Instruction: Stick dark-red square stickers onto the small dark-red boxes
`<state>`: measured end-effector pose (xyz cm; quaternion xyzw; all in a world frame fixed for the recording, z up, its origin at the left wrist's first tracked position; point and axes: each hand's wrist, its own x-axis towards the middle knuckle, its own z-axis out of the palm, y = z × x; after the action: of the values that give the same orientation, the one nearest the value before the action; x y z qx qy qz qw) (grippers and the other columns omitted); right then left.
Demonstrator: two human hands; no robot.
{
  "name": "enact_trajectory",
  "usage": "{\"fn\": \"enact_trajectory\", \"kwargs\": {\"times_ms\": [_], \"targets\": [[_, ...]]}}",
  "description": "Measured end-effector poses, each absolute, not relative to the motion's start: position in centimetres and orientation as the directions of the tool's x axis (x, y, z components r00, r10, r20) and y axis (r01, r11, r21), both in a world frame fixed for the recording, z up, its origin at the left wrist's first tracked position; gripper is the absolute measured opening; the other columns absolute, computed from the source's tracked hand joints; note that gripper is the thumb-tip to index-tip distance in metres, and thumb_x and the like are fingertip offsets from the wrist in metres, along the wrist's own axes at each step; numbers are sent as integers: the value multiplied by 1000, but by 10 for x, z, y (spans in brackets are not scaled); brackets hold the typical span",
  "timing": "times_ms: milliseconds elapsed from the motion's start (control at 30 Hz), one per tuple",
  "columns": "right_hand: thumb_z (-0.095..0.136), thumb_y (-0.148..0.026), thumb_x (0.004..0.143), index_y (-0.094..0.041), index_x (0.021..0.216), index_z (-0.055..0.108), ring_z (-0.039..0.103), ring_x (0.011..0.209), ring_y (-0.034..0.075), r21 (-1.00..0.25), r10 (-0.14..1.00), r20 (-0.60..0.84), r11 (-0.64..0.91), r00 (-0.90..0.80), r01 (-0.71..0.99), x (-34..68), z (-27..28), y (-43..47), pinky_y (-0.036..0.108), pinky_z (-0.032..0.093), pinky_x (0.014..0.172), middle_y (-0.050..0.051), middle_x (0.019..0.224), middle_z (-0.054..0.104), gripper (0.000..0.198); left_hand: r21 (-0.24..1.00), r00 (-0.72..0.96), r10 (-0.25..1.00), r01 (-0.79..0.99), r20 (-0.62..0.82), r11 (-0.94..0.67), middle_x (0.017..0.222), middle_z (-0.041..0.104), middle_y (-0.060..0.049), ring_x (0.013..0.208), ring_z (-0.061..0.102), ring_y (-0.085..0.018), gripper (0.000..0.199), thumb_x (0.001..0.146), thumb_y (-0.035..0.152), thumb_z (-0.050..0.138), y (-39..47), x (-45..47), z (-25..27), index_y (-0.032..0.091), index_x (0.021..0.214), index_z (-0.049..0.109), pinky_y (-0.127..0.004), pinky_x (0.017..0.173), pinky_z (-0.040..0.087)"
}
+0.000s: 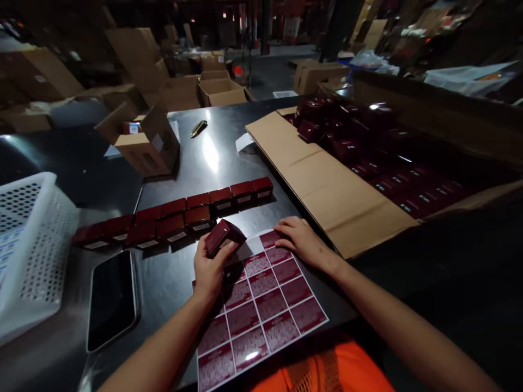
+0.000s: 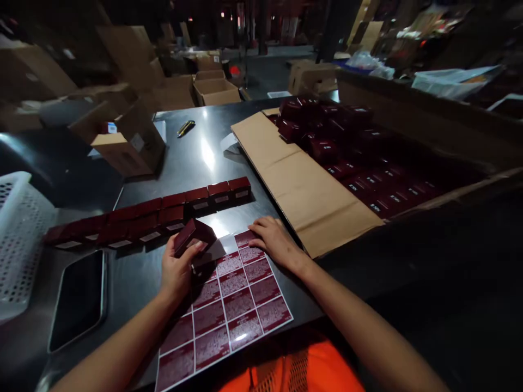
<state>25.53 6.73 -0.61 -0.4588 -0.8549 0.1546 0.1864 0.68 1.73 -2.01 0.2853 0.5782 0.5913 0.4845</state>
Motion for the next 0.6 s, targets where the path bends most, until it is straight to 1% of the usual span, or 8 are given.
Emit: {"fn": "enact_trajectory", "kwargs": {"times_ms": [100,200,300,433,600], "targets": [[75,-21,84,-16,110,73,63,96,24,-478,845,231,530,-482,701,255,-10,64,38,54,87,10,100,68,26,965,-386,900,-237,-203,116,84,69,2,74,65,-14,56,57,39,88,18,7,-21,20,103,63,-23,68,52],[70,-19,88,-18,112,72,65,91,20,-535,852,281,521,-442,665,253,-16,59,33,56,85,7,95,70,24,963,-379,903,-242,-202,114,84,69,1,75,65,-14,55,57,39,87,19,7,-22,20,103,62,-24,67,52],[69,-19,89,-18,115,71,66,92,21,-578,865,321,501,-386,643,251,-21,56,35,57,86,7,98,71,26,965,-375,905,-232,-202,119,84,69,1,73,65,-15,55,58,39,87,19,7,-24,20,103,63,-25,66,53],[66,-22,90,-17,111,73,64,102,24,-609,874,363,485,-324,628,248,-21,54,39,55,93,12,108,65,22,966,-365,909,-229,-201,122,85,70,1,75,65,-14,53,59,38,87,18,6,-25,21,103,63,-25,69,54],[60,-20,92,-19,113,73,66,94,19,-652,878,363,478,-311,589,244,-12,50,33,56,87,8,100,67,25,966,-349,914,-218,-208,137,85,70,0,76,67,-16,52,60,37,86,18,7,-20,20,103,63,-26,70,54]]}}
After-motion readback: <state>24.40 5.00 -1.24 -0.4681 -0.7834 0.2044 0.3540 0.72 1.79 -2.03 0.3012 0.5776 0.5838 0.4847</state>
